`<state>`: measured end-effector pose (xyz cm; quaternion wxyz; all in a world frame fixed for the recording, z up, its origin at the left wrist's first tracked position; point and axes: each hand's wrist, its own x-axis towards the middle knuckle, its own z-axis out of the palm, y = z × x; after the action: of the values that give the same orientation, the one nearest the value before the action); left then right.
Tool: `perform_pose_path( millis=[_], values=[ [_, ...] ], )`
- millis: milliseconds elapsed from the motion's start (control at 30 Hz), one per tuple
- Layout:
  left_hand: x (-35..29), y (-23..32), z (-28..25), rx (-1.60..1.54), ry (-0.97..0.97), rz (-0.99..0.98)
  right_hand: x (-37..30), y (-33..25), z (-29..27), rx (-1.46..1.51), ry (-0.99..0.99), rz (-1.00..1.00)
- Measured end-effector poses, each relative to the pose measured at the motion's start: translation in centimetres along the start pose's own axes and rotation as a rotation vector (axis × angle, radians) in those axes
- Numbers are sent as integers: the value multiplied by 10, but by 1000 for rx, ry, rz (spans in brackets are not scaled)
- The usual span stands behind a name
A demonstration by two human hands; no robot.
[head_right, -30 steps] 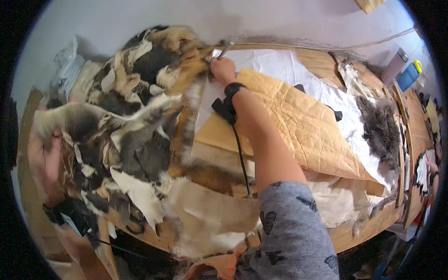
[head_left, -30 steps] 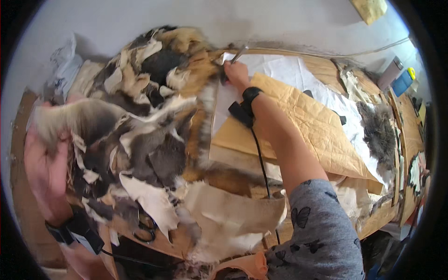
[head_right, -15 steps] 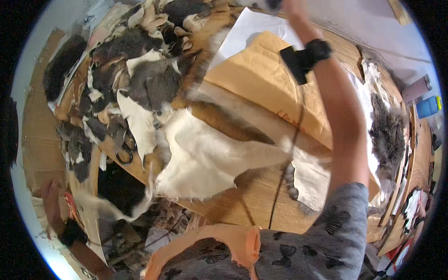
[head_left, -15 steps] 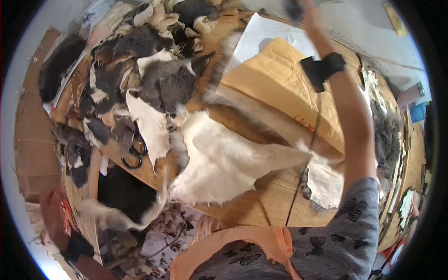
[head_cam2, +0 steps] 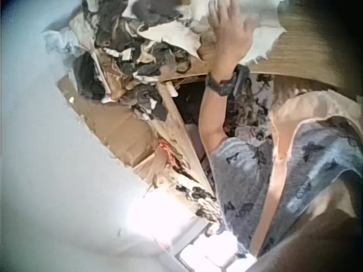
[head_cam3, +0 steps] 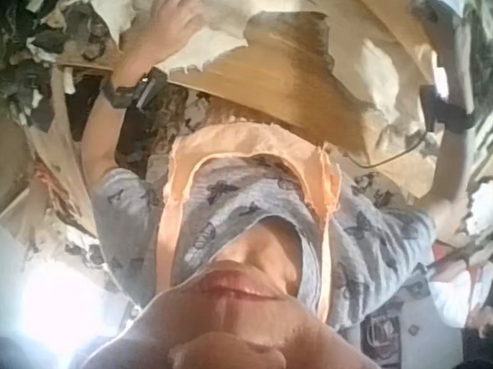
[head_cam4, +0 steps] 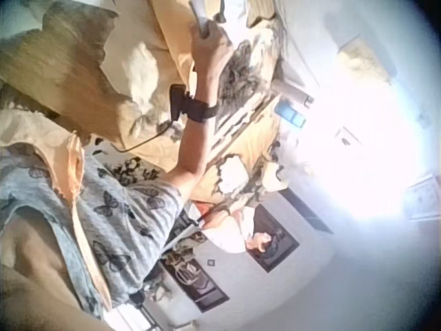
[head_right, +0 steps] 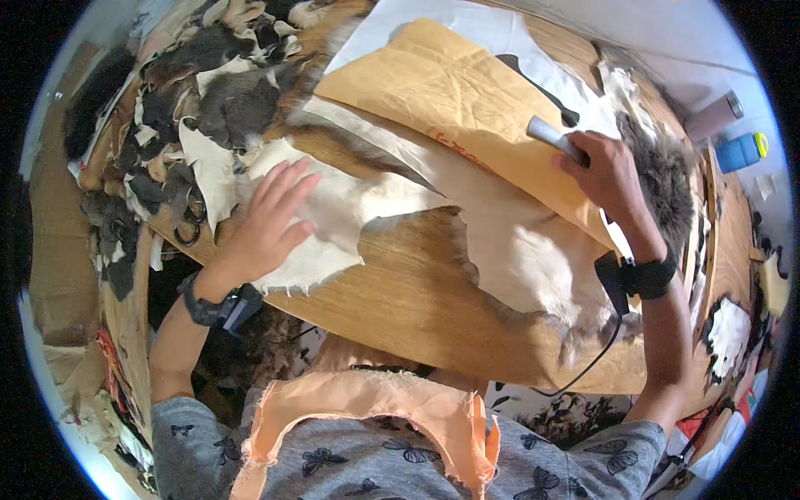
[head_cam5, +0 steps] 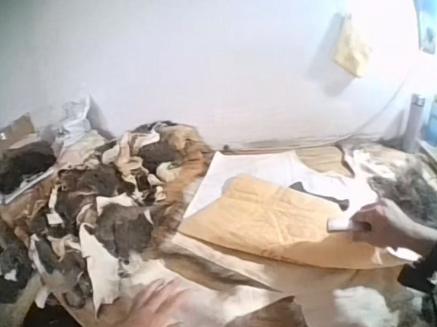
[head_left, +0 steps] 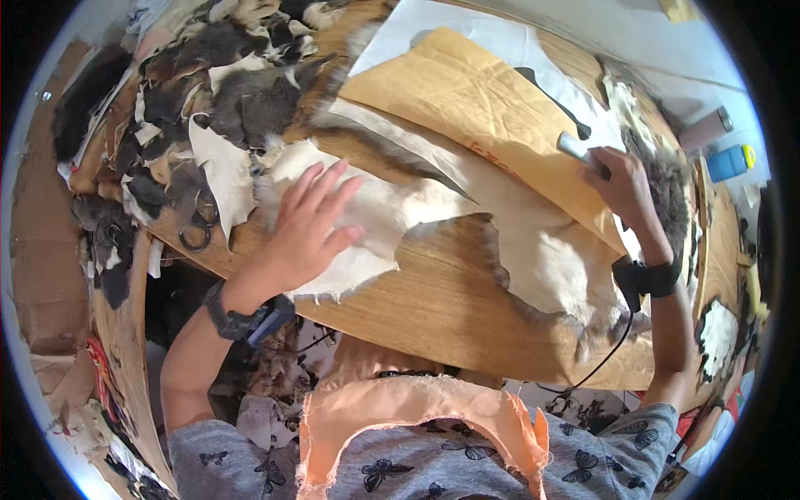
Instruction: Preparing and cutting pattern pieces from animal hides in a leather workshop.
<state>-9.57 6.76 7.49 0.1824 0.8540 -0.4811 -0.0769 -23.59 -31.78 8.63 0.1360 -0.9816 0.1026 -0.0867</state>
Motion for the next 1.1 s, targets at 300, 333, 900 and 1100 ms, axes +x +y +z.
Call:
perform_pose_path(
  millis=[300,333,900,1100],
  values=[
    [-14,12,29,285,-528,32,-36,41,38,88,-83,182],
    [-17,12,24,285,-639,2,-39,41,39,90,-85,192],
    [65,-96,-38,-149,-24,-5,-15,-162,71,-11,248,-326],
    [90,-133,-8,-37,-1,156,7,-198,106,-44,-37,-242]
  ],
)
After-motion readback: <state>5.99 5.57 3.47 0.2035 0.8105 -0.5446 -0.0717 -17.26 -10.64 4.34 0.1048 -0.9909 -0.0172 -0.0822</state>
